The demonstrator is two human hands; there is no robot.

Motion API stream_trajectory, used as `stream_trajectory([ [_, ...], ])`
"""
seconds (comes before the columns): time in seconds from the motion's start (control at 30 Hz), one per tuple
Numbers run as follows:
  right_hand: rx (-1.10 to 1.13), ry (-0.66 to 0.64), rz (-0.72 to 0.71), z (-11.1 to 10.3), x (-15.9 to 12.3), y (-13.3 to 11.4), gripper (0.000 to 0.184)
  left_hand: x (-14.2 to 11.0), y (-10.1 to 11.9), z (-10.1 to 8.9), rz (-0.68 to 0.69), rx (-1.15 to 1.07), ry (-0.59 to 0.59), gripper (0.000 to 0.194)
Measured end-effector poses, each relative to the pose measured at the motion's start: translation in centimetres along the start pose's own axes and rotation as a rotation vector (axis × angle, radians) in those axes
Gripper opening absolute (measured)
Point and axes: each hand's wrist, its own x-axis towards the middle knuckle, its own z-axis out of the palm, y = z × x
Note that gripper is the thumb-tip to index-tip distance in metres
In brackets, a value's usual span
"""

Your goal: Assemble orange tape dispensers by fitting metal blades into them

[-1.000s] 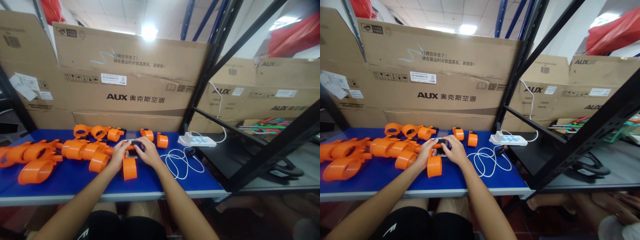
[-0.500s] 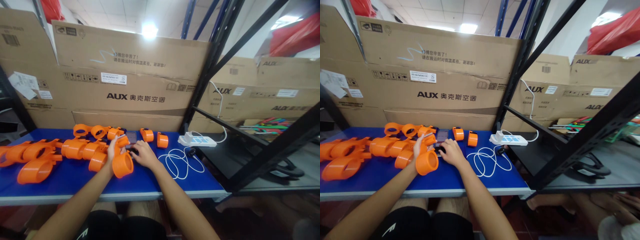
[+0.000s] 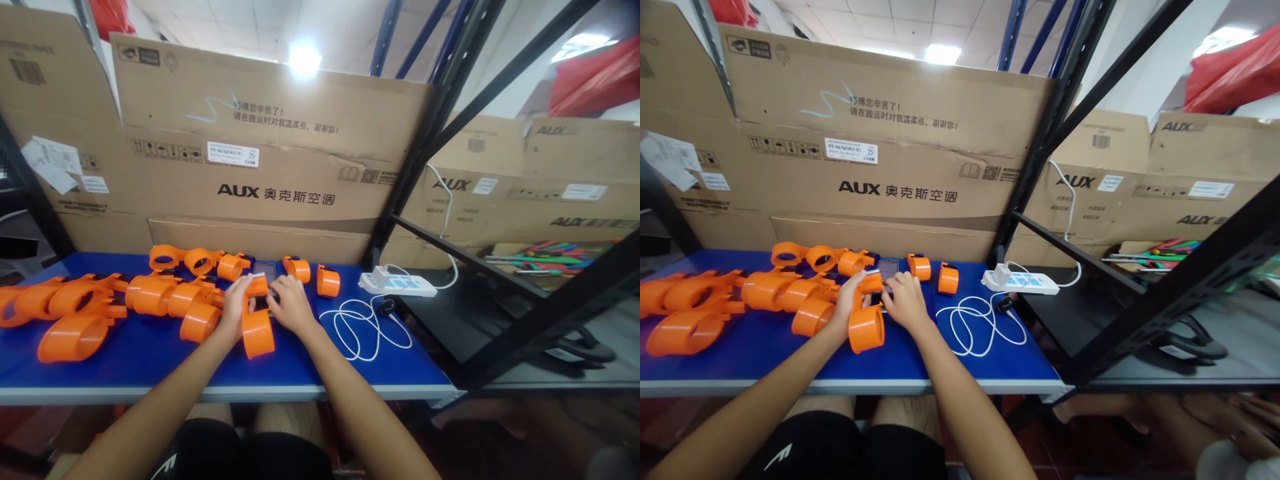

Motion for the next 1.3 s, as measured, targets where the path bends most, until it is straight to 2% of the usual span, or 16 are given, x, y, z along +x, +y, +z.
stream_trajectory([
  [0.1, 0.068, 0.091, 0.052, -0.8, -0.1, 0.4, 0.029, 0.2, -0.6, -0.1, 0.040, 0.049, 0.034, 0.039],
  [0.2, 0.153, 0.137, 0.059, -1.2, -0.1, 0.4, 0.028, 0.0, -0.9, 0.1, 0.045, 0.094, 0.016, 0.038],
  [0.43, 0.305, 0.093, -0.014, -1.0, 0.1, 0.3, 0.015, -0.6, -0.7, 0.6, 0.033, 0.197, -0.100, 0.042],
  [0.8, 0.377, 0.133, 0.021, -1.8, 0.2, 0.6, 0.012, -0.7, -0.6, 0.8, 0.031, 0.226, -0.138, 0.038],
  [1.0, 0.369, 0.159, 0.045, -2.5, 0.1, 0.9, 0.015, -0.7, 0.2, 0.7, 0.039, 0.137, -0.114, 0.035],
  [1.1, 0.324, 0.225, 0.074, -3.2, -0.1, 1.8, 0.016, -0.6, 1.1, 0.3, 0.032, 0.042, -0.078, 0.035],
  [1.23, 0.238, 0.343, 0.170, -4.1, -0.4, 3.0, 0.020, -0.7, 2.6, -0.3, -0.044, -0.148, -0.083, 0.036],
  [1.3, 0.207, 0.331, 0.169, -4.1, -0.5, 3.1, 0.020, -0.7, 3.2, -0.3, -0.097, -0.249, -0.094, 0.036],
])
